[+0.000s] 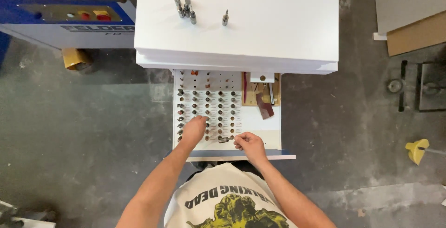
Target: A person is seen selecting, inspecting, and organizing various drill bits within a specialized storage drawer of a woodworking machine.
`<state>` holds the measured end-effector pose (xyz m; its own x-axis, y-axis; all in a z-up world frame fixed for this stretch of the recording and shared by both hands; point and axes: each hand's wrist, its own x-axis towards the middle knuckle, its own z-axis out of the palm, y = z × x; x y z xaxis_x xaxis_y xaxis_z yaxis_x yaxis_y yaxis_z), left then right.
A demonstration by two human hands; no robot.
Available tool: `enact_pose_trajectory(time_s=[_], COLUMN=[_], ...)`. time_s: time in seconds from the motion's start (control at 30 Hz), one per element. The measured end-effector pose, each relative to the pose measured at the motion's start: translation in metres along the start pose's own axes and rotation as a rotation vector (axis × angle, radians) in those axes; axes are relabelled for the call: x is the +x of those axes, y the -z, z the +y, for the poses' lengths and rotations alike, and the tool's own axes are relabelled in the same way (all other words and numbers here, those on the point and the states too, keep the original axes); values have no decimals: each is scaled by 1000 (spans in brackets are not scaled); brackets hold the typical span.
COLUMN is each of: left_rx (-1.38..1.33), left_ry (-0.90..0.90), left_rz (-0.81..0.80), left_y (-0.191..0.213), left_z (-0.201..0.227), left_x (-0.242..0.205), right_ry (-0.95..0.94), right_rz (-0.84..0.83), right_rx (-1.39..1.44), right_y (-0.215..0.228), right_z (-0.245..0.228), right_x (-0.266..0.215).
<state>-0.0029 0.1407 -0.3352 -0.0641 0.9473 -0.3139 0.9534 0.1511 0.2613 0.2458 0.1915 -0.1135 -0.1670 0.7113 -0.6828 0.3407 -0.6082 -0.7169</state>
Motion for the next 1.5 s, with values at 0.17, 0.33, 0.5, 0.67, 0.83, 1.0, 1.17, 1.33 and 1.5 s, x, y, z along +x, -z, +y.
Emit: enact_pose_trajectory(time_s=[0.17, 0.33, 0.5, 0.67, 0.83, 1.0, 1.17, 1.33, 1.5], left_rx=[126, 174, 134, 80, -132, -58, -15, 36, -748], left_ry=[-120, -159, -172, -111, 19, -15, -95, -108, 274], left_rz=[48, 45, 62, 20, -37, 13, 10, 91, -67], left_y=[-6, 18, 4, 16, 30, -8, -19, 3, 84], left_z=[-4, -5, -9, -6, -8, -19, -18, -2, 18], left_x=[11, 11, 14, 12, 6, 9, 13, 11, -7], right_ry=[-4, -6, -11, -12, 4, 8, 24, 11, 60], right_rz=[40, 54, 72, 68, 57, 42, 48, 79, 89], right_rx=[-34, -52, -50, -57, -87, -15, -59, -121, -282], right_y=[11, 17, 17, 15, 12, 5, 4, 7, -4], right_z=[-7, -7, -13, -11, -15, -26, -19, -29, -19], right_x=[-7, -4, -6, -1, 6, 2, 9, 4, 28])
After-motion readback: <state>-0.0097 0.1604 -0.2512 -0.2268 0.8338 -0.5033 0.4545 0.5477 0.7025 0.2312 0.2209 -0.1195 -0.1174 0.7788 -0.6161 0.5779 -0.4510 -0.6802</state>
